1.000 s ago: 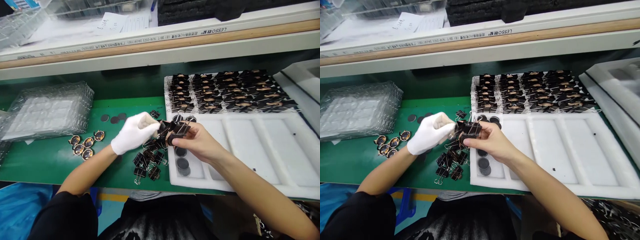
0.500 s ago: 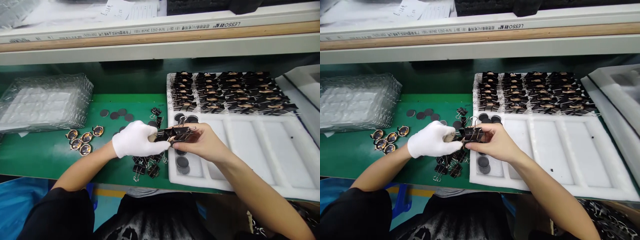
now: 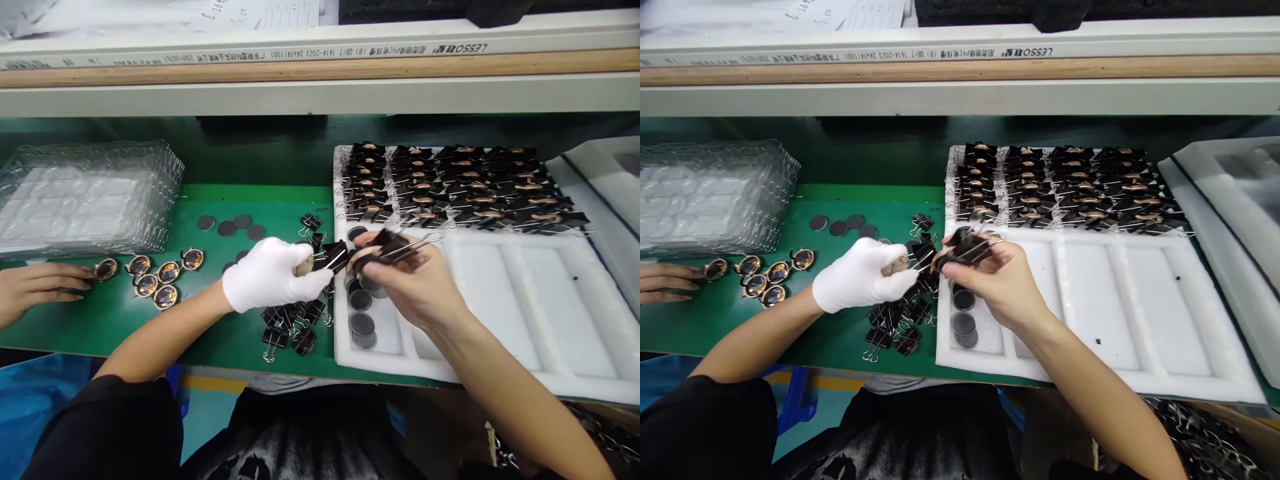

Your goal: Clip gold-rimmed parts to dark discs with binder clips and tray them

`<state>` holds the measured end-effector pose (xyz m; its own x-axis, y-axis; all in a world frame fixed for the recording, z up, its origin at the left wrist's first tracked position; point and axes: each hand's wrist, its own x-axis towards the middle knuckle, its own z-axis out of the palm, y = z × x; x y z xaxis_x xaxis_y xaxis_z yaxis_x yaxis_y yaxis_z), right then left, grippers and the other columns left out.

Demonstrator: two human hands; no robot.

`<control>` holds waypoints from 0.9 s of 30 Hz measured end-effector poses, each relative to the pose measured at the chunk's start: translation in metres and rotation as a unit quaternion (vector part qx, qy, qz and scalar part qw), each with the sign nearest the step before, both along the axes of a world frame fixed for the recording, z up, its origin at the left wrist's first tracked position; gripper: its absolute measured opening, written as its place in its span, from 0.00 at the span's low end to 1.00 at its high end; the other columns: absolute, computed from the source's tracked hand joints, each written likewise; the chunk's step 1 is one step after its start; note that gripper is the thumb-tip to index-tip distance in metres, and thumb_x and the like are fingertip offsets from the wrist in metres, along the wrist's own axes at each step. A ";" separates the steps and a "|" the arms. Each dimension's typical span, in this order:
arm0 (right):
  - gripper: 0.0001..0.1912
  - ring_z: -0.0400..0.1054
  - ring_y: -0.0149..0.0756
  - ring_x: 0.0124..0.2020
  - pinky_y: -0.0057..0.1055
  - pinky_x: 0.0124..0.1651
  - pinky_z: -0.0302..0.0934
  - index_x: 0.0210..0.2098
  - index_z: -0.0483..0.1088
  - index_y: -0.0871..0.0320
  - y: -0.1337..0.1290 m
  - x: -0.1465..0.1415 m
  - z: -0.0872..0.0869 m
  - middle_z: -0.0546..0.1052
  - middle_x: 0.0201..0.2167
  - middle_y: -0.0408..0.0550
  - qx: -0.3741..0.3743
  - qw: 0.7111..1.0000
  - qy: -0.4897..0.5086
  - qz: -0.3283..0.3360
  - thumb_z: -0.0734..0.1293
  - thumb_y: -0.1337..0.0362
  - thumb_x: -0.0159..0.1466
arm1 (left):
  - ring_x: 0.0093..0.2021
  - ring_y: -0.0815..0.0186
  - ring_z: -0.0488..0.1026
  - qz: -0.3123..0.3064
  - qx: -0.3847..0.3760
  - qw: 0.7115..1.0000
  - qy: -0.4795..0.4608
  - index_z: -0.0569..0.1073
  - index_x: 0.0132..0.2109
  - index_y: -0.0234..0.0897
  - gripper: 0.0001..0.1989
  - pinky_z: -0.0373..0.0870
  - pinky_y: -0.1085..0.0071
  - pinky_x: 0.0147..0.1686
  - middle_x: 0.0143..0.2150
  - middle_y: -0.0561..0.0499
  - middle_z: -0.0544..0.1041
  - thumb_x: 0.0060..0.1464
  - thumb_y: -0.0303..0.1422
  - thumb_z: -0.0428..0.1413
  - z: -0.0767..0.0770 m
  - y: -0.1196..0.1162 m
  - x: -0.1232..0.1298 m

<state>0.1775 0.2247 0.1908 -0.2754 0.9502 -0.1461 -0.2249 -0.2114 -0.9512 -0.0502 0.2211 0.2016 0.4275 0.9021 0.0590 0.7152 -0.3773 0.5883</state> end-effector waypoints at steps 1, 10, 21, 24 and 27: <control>0.15 0.77 0.37 0.36 0.38 0.46 0.75 0.36 0.79 0.50 0.000 -0.002 0.001 0.83 0.37 0.43 -0.007 0.999 0.027 -0.037 0.83 0.58 0.51 | 0.20 0.73 0.53 -0.001 -0.028 0.999 -0.026 0.54 0.22 0.39 0.23 0.51 0.72 0.23 0.17 0.59 0.56 0.57 0.45 0.53 0.001 0.000 -0.001; 0.19 0.77 0.38 0.37 0.39 0.45 0.74 0.33 0.74 0.52 0.005 -0.005 -0.004 0.81 0.34 0.43 -0.049 0.994 0.014 -0.098 0.83 0.55 0.49 | 0.22 0.74 0.53 -0.026 -0.221 0.968 -0.112 0.59 0.26 0.39 0.22 0.51 0.74 0.20 0.21 0.59 0.59 0.62 0.46 0.53 0.001 -0.003 0.000; 0.18 0.79 0.40 0.37 0.38 0.44 0.75 0.33 0.78 0.53 0.009 0.003 -0.012 0.84 0.35 0.45 0.013 0.997 -0.042 -0.062 0.84 0.56 0.48 | 0.24 0.74 0.53 -0.011 -0.196 0.973 -0.117 0.57 0.25 0.38 0.23 0.52 0.74 0.23 0.22 0.59 0.58 0.64 0.45 0.52 0.000 -0.013 0.006; 0.20 0.79 0.41 0.37 0.39 0.44 0.75 0.32 0.77 0.54 0.008 0.000 -0.012 0.83 0.34 0.46 -0.002 0.997 -0.042 -0.064 0.85 0.56 0.45 | 0.24 0.74 0.53 -0.013 -0.198 0.973 -0.120 0.57 0.25 0.38 0.24 0.52 0.74 0.23 0.22 0.59 0.57 0.64 0.45 0.52 -0.001 -0.014 0.006; 0.21 0.78 0.39 0.35 0.37 0.42 0.74 0.31 0.76 0.54 0.007 -0.002 -0.011 0.83 0.33 0.45 -0.030 0.997 -0.022 -0.067 0.85 0.56 0.43 | 0.24 0.74 0.54 -0.015 -0.201 0.972 -0.120 0.57 0.25 0.38 0.23 0.52 0.74 0.23 0.23 0.59 0.57 0.64 0.45 0.52 -0.002 -0.014 0.006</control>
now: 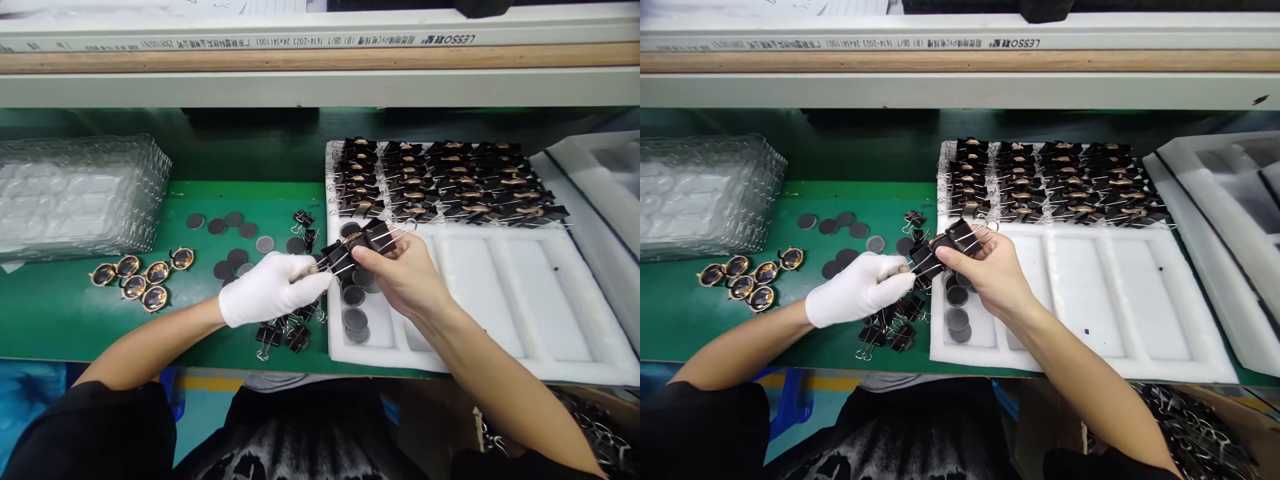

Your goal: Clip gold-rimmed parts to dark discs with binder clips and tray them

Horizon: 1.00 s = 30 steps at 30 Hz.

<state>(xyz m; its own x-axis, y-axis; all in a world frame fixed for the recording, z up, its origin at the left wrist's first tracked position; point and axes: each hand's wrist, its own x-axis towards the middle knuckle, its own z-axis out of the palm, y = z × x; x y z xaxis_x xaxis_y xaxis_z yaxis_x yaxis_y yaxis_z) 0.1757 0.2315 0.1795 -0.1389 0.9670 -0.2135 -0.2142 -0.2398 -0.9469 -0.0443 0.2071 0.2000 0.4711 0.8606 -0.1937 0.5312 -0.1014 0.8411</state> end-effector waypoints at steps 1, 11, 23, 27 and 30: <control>0.21 0.77 0.37 0.33 0.36 0.42 0.74 0.30 0.76 0.55 0.000 -0.001 0.000 0.82 0.32 0.45 -0.010 1.000 0.012 0.004 0.85 0.56 0.43 | 0.24 0.74 0.54 -0.002 -0.001 1.000 0.003 0.57 0.25 0.38 0.23 0.52 0.74 0.22 0.23 0.59 0.58 0.64 0.46 0.52 0.000 0.000 -0.001; 0.29 0.78 0.40 0.44 0.39 0.51 0.73 0.43 0.78 0.54 -0.003 0.008 0.005 0.83 0.44 0.49 -0.004 0.994 0.054 0.099 0.86 0.56 0.44 | 0.19 0.73 0.59 -0.089 0.313 0.933 0.156 0.63 0.26 0.38 0.19 0.54 0.72 0.22 0.18 0.59 0.61 0.63 0.43 0.52 -0.005 0.016 -0.017; 0.17 0.74 0.32 0.31 0.30 0.38 0.71 0.43 0.78 0.60 0.002 0.030 0.025 0.81 0.33 0.46 -0.029 0.942 -0.072 0.326 0.77 0.56 0.60 | 0.37 0.60 0.78 -0.196 0.683 0.649 0.272 0.74 0.50 0.36 0.08 0.64 0.64 0.29 0.36 0.47 0.80 0.65 0.30 0.56 0.004 0.018 -0.028; 0.15 0.77 0.35 0.38 0.33 0.42 0.71 0.42 0.75 0.59 0.000 0.053 0.024 0.82 0.37 0.48 0.064 0.963 -0.093 0.246 0.76 0.58 0.59 | 0.32 0.62 0.77 -0.171 0.651 0.678 0.295 0.71 0.54 0.32 0.14 0.65 0.63 0.30 0.37 0.47 0.81 0.66 0.34 0.57 0.007 0.021 -0.027; 0.15 0.76 0.38 0.41 0.38 0.46 0.71 0.40 0.73 0.57 0.011 0.107 0.037 0.81 0.40 0.49 0.162 0.952 -0.211 0.150 0.75 0.55 0.60 | 0.34 0.60 0.78 -0.166 0.626 0.699 0.303 0.71 0.53 0.32 0.14 0.67 0.61 0.33 0.41 0.44 0.82 0.65 0.36 0.58 0.008 0.025 -0.030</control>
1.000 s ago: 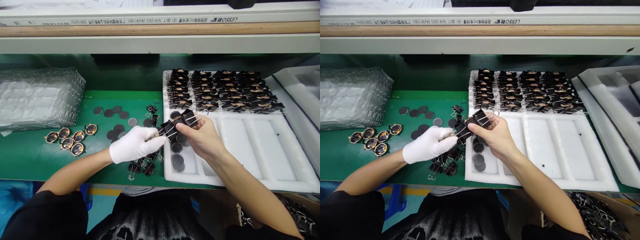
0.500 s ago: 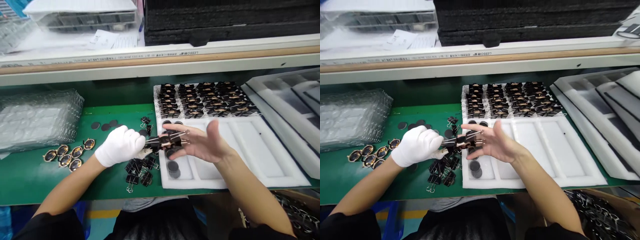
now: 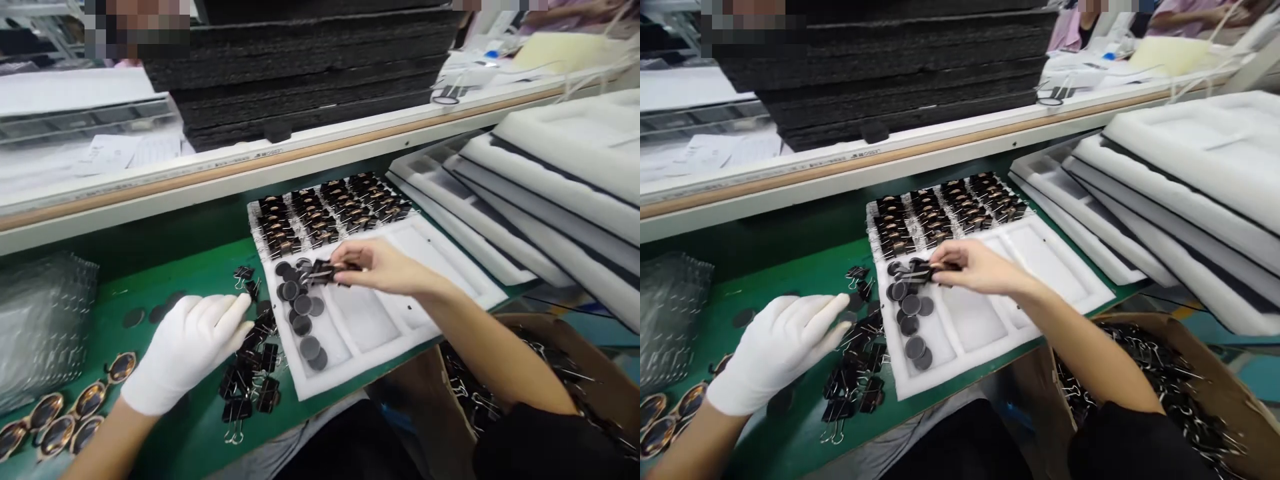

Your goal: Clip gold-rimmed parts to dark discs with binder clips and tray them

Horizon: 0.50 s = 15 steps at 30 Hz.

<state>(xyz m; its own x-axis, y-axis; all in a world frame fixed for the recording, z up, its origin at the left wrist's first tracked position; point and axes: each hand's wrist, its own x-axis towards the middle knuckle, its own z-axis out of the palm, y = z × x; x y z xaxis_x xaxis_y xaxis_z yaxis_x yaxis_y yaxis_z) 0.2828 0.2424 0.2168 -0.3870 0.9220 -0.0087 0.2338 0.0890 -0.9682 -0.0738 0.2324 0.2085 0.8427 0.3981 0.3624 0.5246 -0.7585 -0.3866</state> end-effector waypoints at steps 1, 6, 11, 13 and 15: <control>0.15 0.76 0.39 0.42 0.39 0.47 0.70 0.40 0.74 0.57 0.006 0.025 0.006 0.81 0.40 0.50 0.058 0.996 -0.057 -0.032 0.74 0.54 0.60 | 0.34 0.58 0.78 0.001 -0.011 1.000 0.003 0.71 0.53 0.32 0.14 0.68 0.60 0.34 0.42 0.43 0.82 0.65 0.35 0.58 -0.001 0.001 -0.001; 0.19 0.74 0.48 0.45 0.47 0.55 0.66 0.38 0.80 0.55 0.046 0.164 0.017 0.80 0.43 0.53 0.211 0.909 -0.351 -0.083 0.72 0.46 0.59 | 0.37 0.55 0.79 -0.008 -0.052 0.999 0.014 0.71 0.54 0.34 0.13 0.69 0.58 0.36 0.45 0.42 0.82 0.66 0.35 0.57 -0.008 0.006 -0.005; 0.28 0.71 0.53 0.46 0.51 0.55 0.64 0.36 0.85 0.53 0.063 0.236 -0.023 0.77 0.44 0.57 0.200 0.874 -0.428 -0.114 0.71 0.35 0.54 | 0.38 0.54 0.79 -0.011 -0.072 0.997 0.004 0.70 0.55 0.36 0.13 0.70 0.57 0.39 0.47 0.42 0.82 0.67 0.35 0.55 -0.011 0.009 -0.006; 0.30 0.70 0.54 0.47 0.53 0.56 0.64 0.38 0.85 0.53 0.062 0.241 -0.042 0.76 0.43 0.58 0.216 0.875 -0.413 -0.131 0.69 0.34 0.56 | 0.38 0.54 0.79 -0.011 -0.071 0.997 -0.002 0.71 0.55 0.36 0.13 0.70 0.57 0.39 0.47 0.42 0.82 0.67 0.35 0.55 -0.011 0.009 -0.006; 0.32 0.70 0.53 0.47 0.52 0.56 0.64 0.40 0.85 0.54 0.061 0.240 -0.056 0.75 0.43 0.58 0.228 0.877 -0.401 -0.135 0.67 0.33 0.59 | 0.38 0.54 0.78 -0.012 -0.073 0.997 -0.002 0.71 0.55 0.36 0.13 0.69 0.57 0.38 0.46 0.41 0.82 0.67 0.35 0.55 -0.011 0.010 -0.007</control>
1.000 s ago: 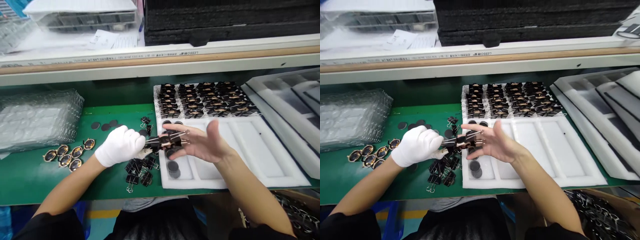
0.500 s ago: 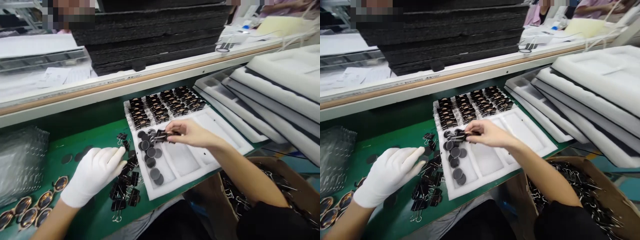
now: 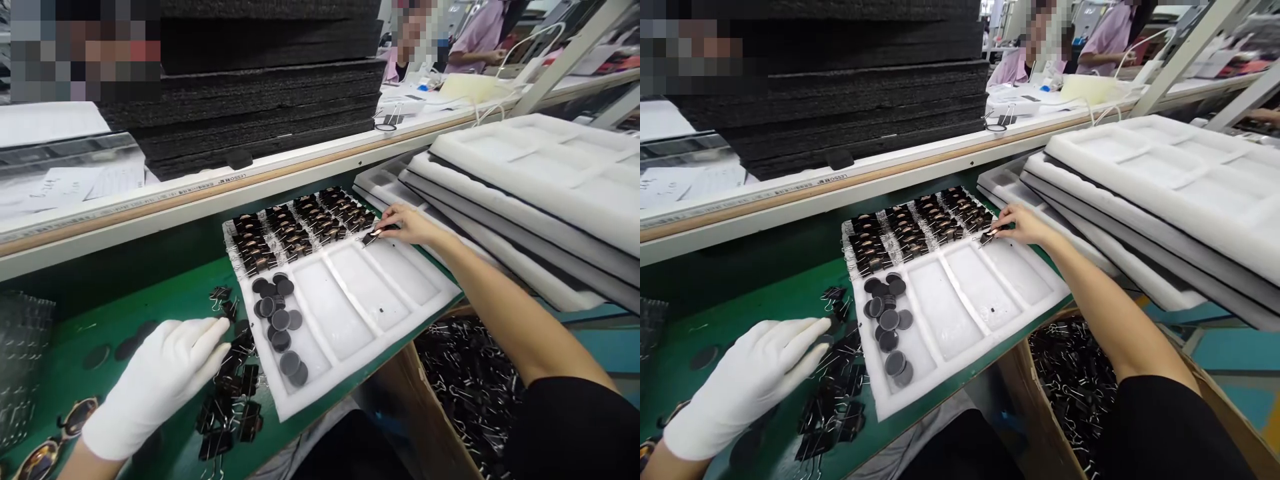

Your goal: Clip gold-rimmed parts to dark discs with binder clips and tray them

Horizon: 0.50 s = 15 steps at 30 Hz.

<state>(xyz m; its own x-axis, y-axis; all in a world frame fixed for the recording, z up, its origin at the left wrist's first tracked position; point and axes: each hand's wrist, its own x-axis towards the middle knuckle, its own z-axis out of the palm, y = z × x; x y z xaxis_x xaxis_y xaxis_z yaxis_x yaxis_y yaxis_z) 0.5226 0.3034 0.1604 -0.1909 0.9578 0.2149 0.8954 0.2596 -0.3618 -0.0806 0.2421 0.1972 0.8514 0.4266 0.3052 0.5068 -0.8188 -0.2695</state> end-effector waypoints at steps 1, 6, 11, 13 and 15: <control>0.32 0.70 0.52 0.47 0.50 0.56 0.65 0.41 0.84 0.53 0.000 -0.001 -0.005 0.75 0.43 0.58 0.000 1.000 0.000 0.003 0.66 0.33 0.60 | 0.38 0.53 0.78 -0.001 -0.003 1.000 0.002 0.71 0.55 0.36 0.13 0.70 0.57 0.38 0.46 0.41 0.82 0.67 0.35 0.55 0.000 0.000 0.000; 0.25 0.70 0.52 0.50 0.49 0.54 0.63 0.42 0.84 0.53 -0.001 -0.008 -0.009 0.76 0.45 0.58 -0.007 0.999 -0.040 -0.011 0.68 0.40 0.62 | 0.38 0.54 0.79 -0.003 -0.012 1.000 0.006 0.73 0.54 0.35 0.13 0.71 0.57 0.38 0.46 0.41 0.83 0.67 0.36 0.53 -0.003 0.001 -0.003; 0.16 0.67 0.55 0.53 0.49 0.51 0.58 0.45 0.82 0.53 -0.013 -0.022 0.009 0.76 0.48 0.59 -0.018 0.993 -0.113 -0.029 0.69 0.52 0.65 | 0.36 0.56 0.79 0.027 -0.023 0.999 -0.009 0.77 0.52 0.37 0.15 0.73 0.58 0.38 0.45 0.42 0.83 0.69 0.38 0.49 -0.002 0.002 -0.009; 0.16 0.67 0.57 0.54 0.51 0.52 0.57 0.49 0.80 0.56 -0.023 -0.036 0.020 0.75 0.51 0.62 -0.012 0.989 -0.141 -0.037 0.68 0.58 0.66 | 0.36 0.55 0.80 0.063 -0.037 0.997 -0.011 0.78 0.52 0.39 0.17 0.74 0.58 0.37 0.46 0.42 0.83 0.69 0.40 0.48 -0.004 0.002 -0.015; 0.18 0.66 0.60 0.55 0.54 0.53 0.56 0.54 0.77 0.59 -0.036 -0.060 0.032 0.74 0.54 0.65 0.011 0.983 -0.176 -0.046 0.66 0.62 0.66 | 0.42 0.51 0.81 0.102 -0.048 0.994 -0.012 0.77 0.55 0.38 0.20 0.76 0.55 0.40 0.51 0.40 0.82 0.68 0.44 0.49 -0.012 0.001 -0.024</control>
